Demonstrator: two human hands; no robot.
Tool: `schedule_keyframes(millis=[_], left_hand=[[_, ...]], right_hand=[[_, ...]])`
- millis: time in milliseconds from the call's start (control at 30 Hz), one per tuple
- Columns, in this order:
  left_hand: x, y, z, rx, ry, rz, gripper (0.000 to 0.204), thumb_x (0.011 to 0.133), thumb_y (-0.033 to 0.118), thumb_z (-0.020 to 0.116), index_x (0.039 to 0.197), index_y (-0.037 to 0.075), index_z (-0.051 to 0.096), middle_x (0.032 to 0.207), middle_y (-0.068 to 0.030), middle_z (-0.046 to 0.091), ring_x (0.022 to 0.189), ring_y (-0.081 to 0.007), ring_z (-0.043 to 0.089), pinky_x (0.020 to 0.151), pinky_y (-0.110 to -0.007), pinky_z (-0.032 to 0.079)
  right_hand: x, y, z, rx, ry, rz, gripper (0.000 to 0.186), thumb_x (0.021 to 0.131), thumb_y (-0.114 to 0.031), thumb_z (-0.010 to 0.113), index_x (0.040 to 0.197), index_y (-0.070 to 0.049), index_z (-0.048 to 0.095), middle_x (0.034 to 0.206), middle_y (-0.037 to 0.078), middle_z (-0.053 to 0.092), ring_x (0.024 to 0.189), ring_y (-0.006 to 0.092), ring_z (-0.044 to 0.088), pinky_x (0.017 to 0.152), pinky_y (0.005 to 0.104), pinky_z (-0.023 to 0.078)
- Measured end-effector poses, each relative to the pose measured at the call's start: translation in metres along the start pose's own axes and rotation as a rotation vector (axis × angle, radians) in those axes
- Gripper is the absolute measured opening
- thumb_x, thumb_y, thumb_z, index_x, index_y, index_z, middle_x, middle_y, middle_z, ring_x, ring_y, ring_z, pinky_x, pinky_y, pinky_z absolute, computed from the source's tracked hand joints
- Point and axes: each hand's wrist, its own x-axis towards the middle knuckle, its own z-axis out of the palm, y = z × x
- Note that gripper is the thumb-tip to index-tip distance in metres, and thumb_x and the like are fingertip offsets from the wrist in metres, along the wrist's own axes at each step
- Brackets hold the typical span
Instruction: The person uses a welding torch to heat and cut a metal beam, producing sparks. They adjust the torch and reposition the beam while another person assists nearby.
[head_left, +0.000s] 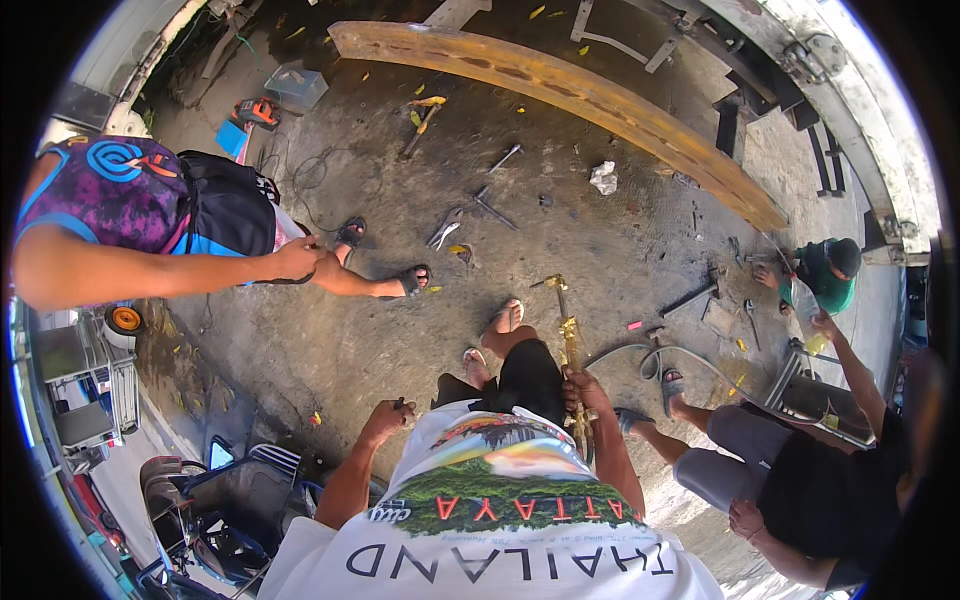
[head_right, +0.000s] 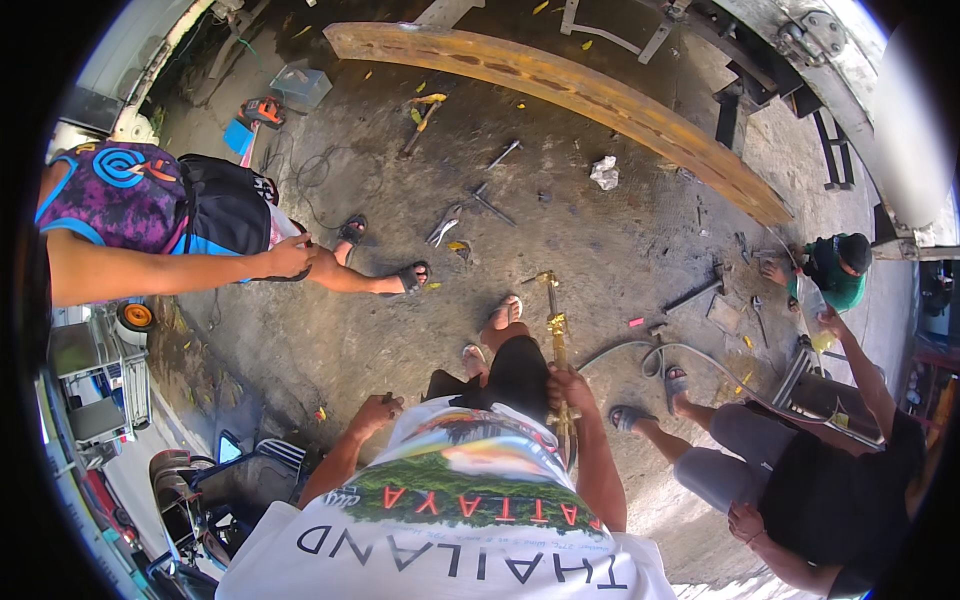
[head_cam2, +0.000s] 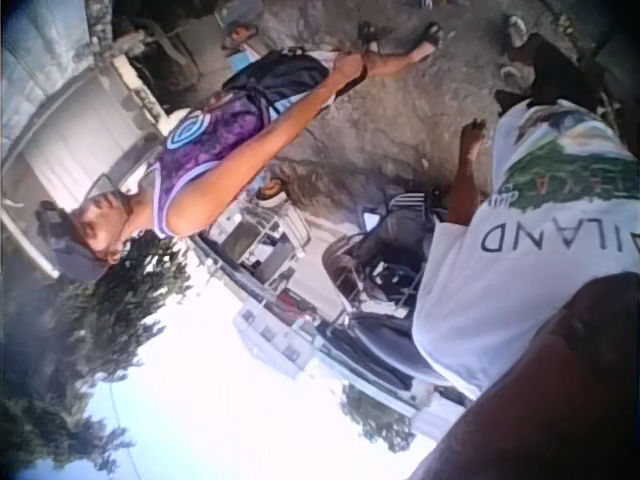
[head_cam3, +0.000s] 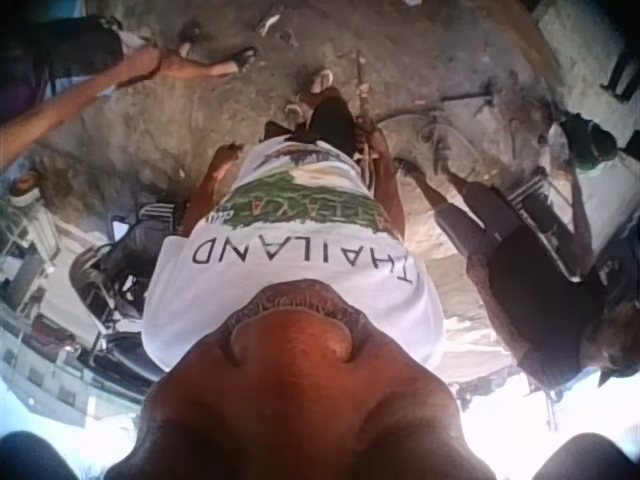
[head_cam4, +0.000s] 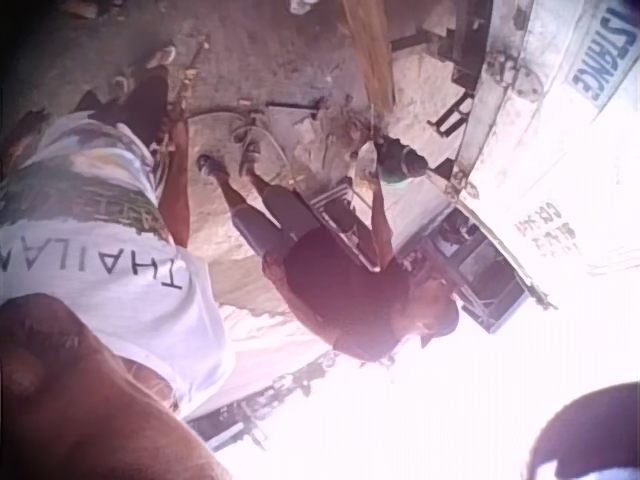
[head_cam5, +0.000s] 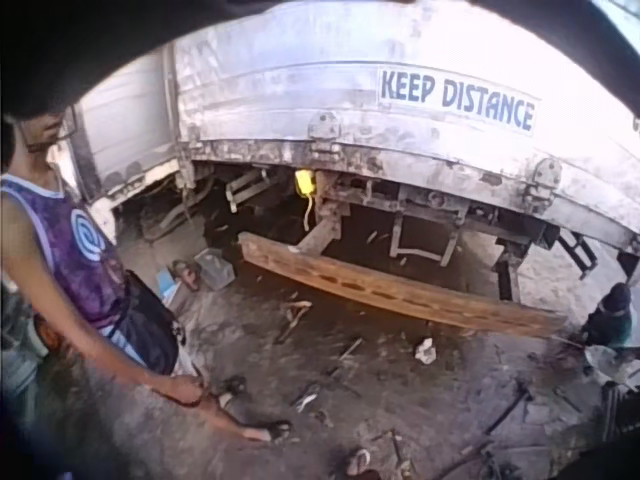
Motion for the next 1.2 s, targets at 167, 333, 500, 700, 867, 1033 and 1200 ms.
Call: schedule_keyframes(millis=[167,333,500,700,867,1033,1200], left_hand=[[-0.003,0.058,0.019,0.211,-0.020,0.277,0.044,0.095,0.045,0.065,0.099,0.001,0.069,0.078,-0.0142,0.067,0.068,-0.0238,0.060,0.066,-0.038,0.047],[-0.005,0.114,0.014,0.462,0.000,0.432,0.044,0.090,0.042,0.070,0.104,0.000,0.067,0.092,-0.0225,0.070,0.083,-0.0360,0.069,0.074,-0.044,0.051],[-0.011,0.135,-0.008,0.402,0.015,0.328,0.039,0.090,0.037,0.071,0.098,-0.001,0.068,0.086,-0.0217,0.069,0.076,-0.0315,0.067,0.071,-0.043,0.050],[-0.056,0.186,-0.067,0.292,-0.125,0.133,0.040,0.095,0.035,0.066,0.092,-0.004,0.068,0.072,-0.0175,0.065,0.066,-0.0199,0.057,0.066,-0.041,0.047],[-0.031,0.191,-0.107,0.404,-0.197,0.208,0.042,0.096,0.037,0.062,0.090,-0.004,0.068,0.071,-0.0164,0.065,0.063,-0.0189,0.055,0.063,-0.041,0.046],[0.010,0.218,-0.143,0.684,-0.360,0.261,0.039,0.096,0.036,0.058,0.091,-0.002,0.068,0.070,-0.0167,0.064,0.063,-0.0193,0.055,0.060,-0.042,0.045],[0.027,0.227,-0.164,0.761,-0.467,0.269,0.037,0.093,0.035,0.059,0.093,-0.001,0.068,0.074,-0.0200,0.065,0.066,-0.0248,0.061,0.062,-0.043,0.048]], right_hand=[[0.019,-0.035,0.005,-0.045,0.071,0.034,0.024,0.091,-0.022,0.069,0.106,-0.015,0.051,0.073,-0.001,0.048,0.051,0.0094,0.043,0.042,0.0272,0.038],[0.015,-0.080,0.014,-0.365,0.192,-0.010,0.022,0.091,-0.019,0.068,0.106,-0.012,0.052,0.069,-0.002,0.046,0.049,0.0105,0.044,0.042,0.0299,0.038],[0.007,-0.125,0.008,-1.247,0.309,-0.357,0.055,0.088,-0.021,0.067,0.137,-0.005,0.048,0.086,0.026,0.068,0.074,0.0382,0.070,0.066,0.0457,0.056],[-0.006,-0.180,0.041,-1.605,0.331,-0.567,0.061,0.088,-0.019,0.063,0.143,-0.008,0.042,0.100,0.034,0.066,0.095,0.0507,0.064,0.083,0.0554,0.052],[-0.021,-0.204,0.113,-1.733,0.402,-0.730,0.061,0.088,-0.015,0.063,0.145,-0.011,0.040,0.108,0.025,0.068,0.094,0.0442,0.066,0.080,0.0506,0.054],[0.003,-0.186,0.152,-1.464,0.529,-0.704,0.039,0.084,-0.021,0.071,0.120,-0.013,0.060,0.090,0.020,0.070,0.086,0.0417,0.068,0.075,0.0495,0.054],[0.043,-0.168,0.174,-1.398,0.696,-0.679,0.022,0.081,-0.027,0.073,0.095,-0.011,0.064,0.080,0.020,0.069,0.081,0.0418,0.069,0.070,0.0502,0.053]])
